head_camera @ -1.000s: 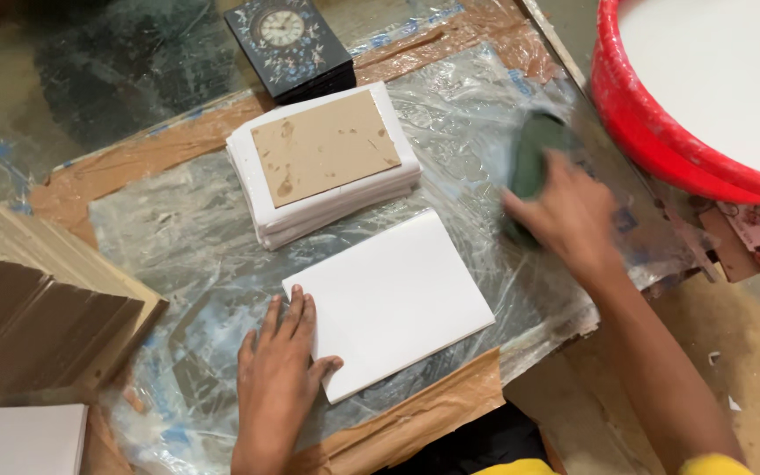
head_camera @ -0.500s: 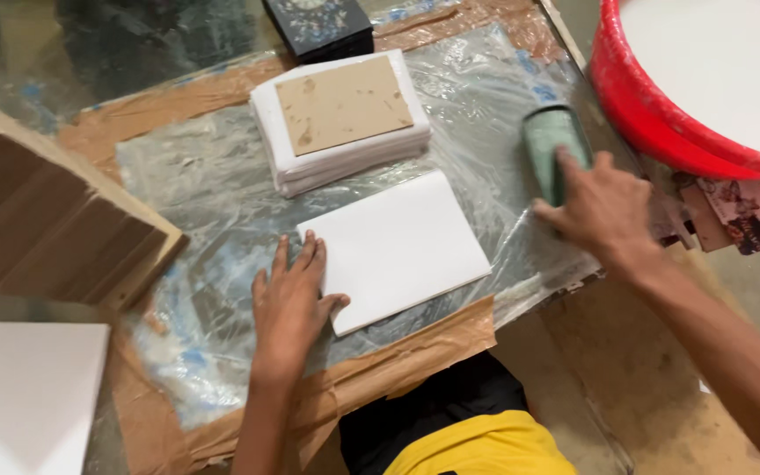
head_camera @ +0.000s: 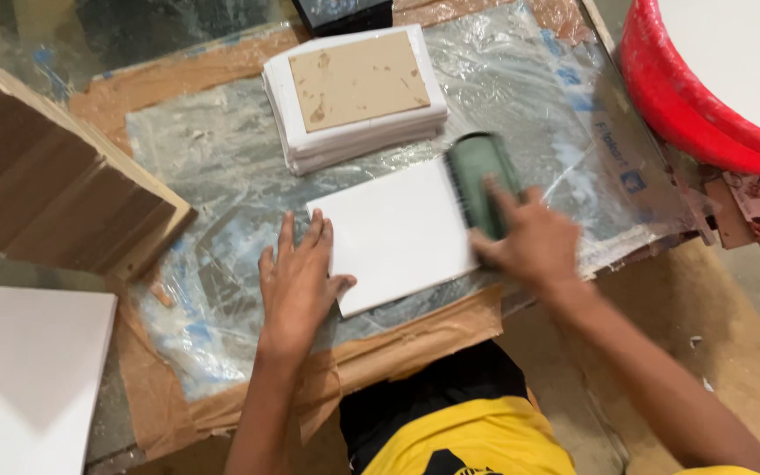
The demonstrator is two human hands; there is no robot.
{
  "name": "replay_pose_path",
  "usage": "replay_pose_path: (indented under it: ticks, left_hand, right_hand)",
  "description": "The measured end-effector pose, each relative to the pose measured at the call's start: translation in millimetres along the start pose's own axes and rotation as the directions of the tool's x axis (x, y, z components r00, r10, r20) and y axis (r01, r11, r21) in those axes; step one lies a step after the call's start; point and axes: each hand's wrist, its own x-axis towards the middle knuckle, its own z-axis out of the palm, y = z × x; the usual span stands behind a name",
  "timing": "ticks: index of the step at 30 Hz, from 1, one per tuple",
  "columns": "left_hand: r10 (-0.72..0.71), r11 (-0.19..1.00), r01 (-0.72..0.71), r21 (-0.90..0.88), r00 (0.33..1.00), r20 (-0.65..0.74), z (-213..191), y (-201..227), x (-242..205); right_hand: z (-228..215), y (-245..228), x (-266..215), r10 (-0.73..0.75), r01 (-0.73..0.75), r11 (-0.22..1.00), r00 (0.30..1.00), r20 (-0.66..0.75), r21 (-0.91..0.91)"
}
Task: The person repeatedly places a brown cardboard sheet onto a white book cover, presses it down, and smooths the surface with a green rectangular tool. They then flip the book over and repeat the process on the other side. This cycle is performed multiple times on a stack of books.
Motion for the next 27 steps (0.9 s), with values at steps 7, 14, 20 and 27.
replay_pose_path:
  ticks: [7, 14, 20, 27]
  left_hand:
    - [0.288, 0.891, -0.263, 0.371, 0.957, -0.014, 60.3, 137.9, -16.7]
    - [0.082, 0.996, -0.084, 0.030, 0.995, 0.057, 125.0, 227.3, -23.1]
    - [0.473, 0.867, -0.381, 0.322, 0.832, -0.289, 138.8, 194.4, -24.3]
    - [0.412, 0.834, -0.537, -0.126, 0.759, -0.504, 15.6, 64.7, -63.1]
  right_hand:
    - [-72.2, 50.1, 21.0, 0.076, -0.086, 0.987, 0.994, -0.075, -0.139]
    - [-24.7, -80.5, 1.6, -0.183, 0.198, 0.979, 0.961, 0.210, -0.054]
    - [6.0, -212.3, -13.0, -0.667, 0.579, 0.720, 0.730, 0.150, 0.383]
    - [-27.9, -87.9, 37.5, -0.423, 0.328, 0.808, 0.901, 0.095, 0.489]
